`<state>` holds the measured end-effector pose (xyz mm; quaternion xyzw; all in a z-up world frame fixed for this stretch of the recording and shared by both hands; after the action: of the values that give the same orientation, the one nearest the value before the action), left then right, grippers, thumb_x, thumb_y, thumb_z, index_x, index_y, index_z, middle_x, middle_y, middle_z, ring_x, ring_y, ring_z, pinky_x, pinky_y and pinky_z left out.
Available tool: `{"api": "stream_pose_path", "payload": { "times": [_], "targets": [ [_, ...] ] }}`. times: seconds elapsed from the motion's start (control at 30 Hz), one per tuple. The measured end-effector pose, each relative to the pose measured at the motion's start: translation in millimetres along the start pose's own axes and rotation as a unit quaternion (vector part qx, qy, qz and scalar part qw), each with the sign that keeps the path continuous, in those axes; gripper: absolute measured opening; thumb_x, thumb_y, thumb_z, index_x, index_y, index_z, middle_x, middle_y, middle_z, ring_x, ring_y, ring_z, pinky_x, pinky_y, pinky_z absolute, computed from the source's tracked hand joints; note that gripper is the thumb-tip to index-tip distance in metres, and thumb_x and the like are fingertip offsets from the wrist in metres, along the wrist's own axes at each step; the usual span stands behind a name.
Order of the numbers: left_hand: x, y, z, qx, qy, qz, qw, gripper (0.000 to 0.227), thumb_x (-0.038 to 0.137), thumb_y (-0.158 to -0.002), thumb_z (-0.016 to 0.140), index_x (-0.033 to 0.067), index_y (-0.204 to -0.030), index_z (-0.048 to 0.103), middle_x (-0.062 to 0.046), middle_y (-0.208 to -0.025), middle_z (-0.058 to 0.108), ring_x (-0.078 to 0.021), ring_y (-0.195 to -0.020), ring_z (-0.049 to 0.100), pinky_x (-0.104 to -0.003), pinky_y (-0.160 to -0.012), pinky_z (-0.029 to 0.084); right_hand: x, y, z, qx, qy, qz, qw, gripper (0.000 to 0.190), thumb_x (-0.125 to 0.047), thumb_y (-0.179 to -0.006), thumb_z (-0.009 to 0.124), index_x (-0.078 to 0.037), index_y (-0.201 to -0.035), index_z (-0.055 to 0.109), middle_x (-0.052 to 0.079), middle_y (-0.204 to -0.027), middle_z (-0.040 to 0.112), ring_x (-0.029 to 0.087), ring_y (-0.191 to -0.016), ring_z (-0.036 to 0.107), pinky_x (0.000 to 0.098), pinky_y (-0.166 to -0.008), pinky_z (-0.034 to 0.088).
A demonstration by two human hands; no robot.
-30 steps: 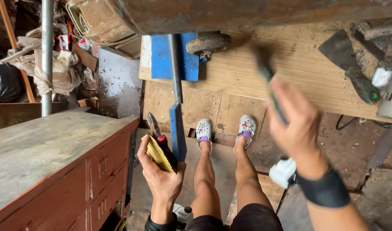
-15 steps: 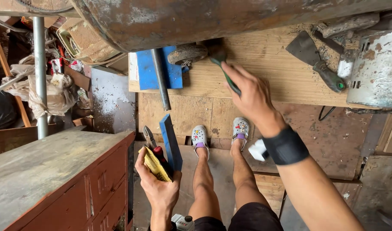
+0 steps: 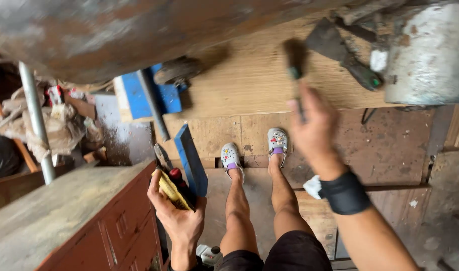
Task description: Disassembling, cleaning, and scraping rust off an old air compressor motor and tank.
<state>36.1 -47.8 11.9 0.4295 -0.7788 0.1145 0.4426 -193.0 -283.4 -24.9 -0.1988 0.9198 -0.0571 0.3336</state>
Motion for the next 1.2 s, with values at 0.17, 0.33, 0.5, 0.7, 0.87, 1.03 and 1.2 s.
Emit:
{"api": "stream_pose_path", "payload": {
  "times": [0.17,0.33,0.5,0.7,0.87,1.03,1.2],
  "targets": [
    [17.1,3.2,22.6,-0.022,0.037,0.038,0.998,0.092,-0.006,-0.070,0.068,0.0034,-0.152,0.029,-0.014,-0.121,0.060,-0.0187,-0.101,0.062,-0.030,-0.085,0.056,-42.8,44.8,31.3,-0.086,-0.156,-0.108,0.978,0.040,-0.011,-0.096,0.074,0.000,-0.133,0.065,0.017,-0.122,0.073,0.027,-0.098,0.077,0.0332,-0.082,0.063],
    [46.4,-1.7,41.3,-0.066,0.045,-0.005,0.997,0.094,-0.007,-0.067,0.068,0.0044,-0.151,0.027,-0.012,-0.114,0.060,-0.0171,-0.095,0.062,-0.029,-0.080,0.056,-11.0,44.6,-37.9,-0.036,-0.183,-0.052,0.981,0.042,-0.002,-0.092,0.071,0.001,-0.134,0.062,0.021,-0.123,0.071,0.028,-0.095,0.076,0.0351,-0.081,0.064],
    [101.6,10.7,66.6,-0.117,0.064,0.141,0.981,0.088,-0.010,-0.076,0.065,0.0028,-0.155,0.028,-0.011,-0.126,0.060,-0.0170,-0.101,0.059,-0.029,-0.090,0.054,41.4,73.3,-102.2,-0.050,0.089,-0.013,0.995,0.043,-0.003,-0.091,0.072,0.001,-0.133,0.066,0.015,-0.122,0.073,0.036,-0.094,0.070,0.0430,-0.080,0.056],
    [103.8,-26.7,126.6,-0.136,0.110,0.090,0.980,0.090,-0.006,-0.075,0.076,0.0032,-0.153,0.031,-0.011,-0.128,0.057,-0.0173,-0.092,0.058,-0.029,-0.076,0.054,70.7,116.4,-138.7,-0.053,0.059,0.067,0.995,0.043,-0.016,-0.092,0.074,-0.006,-0.133,0.063,0.010,-0.119,0.070,0.031,-0.089,0.071,0.0397,-0.076,0.057],
    [76.8,-58.9,146.4,-0.088,-0.044,0.049,0.994,0.095,-0.001,-0.070,0.078,0.0084,-0.153,0.032,-0.015,-0.128,0.059,-0.0260,-0.101,0.067,-0.037,-0.087,0.058,58.3,68.7,-124.3,-0.068,-0.047,-0.021,0.996,0.053,-0.013,-0.083,0.071,-0.004,-0.135,0.064,0.010,-0.123,0.072,0.030,-0.085,0.072,0.0381,-0.075,0.058],
    [30.1,-80.8,142.4,0.030,-0.180,0.115,0.976,0.098,0.009,-0.073,0.087,0.0061,-0.151,0.029,-0.028,-0.126,0.057,-0.0411,-0.112,0.060,-0.048,-0.094,0.054,78.6,52.1,-116.5,-0.077,0.005,-0.006,0.997,0.054,-0.010,-0.082,0.071,-0.001,-0.135,0.064,0.010,-0.118,0.073,0.030,-0.091,0.072,0.0381,-0.077,0.056],
    [82.1,-37.1,134.4,-0.004,-0.190,-0.019,0.982,0.084,0.014,-0.087,0.073,0.0078,-0.155,0.023,-0.025,-0.133,0.054,-0.0388,-0.106,0.063,-0.049,-0.088,0.056,89.4,69.3,-137.0,-0.094,-0.030,0.049,0.994,0.046,-0.017,-0.090,0.071,-0.003,-0.133,0.064,0.011,-0.115,0.073,0.031,-0.092,0.072,0.0380,-0.077,0.057]
  ]
}}
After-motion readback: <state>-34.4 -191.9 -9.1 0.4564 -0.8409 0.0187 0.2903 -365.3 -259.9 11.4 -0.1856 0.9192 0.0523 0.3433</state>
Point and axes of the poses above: each hand's wrist, its own y-axis away from the middle knuckle, its own z-axis out of the palm, x = y × z, the point moved 6 cm from there along -y, towards the middle knuckle
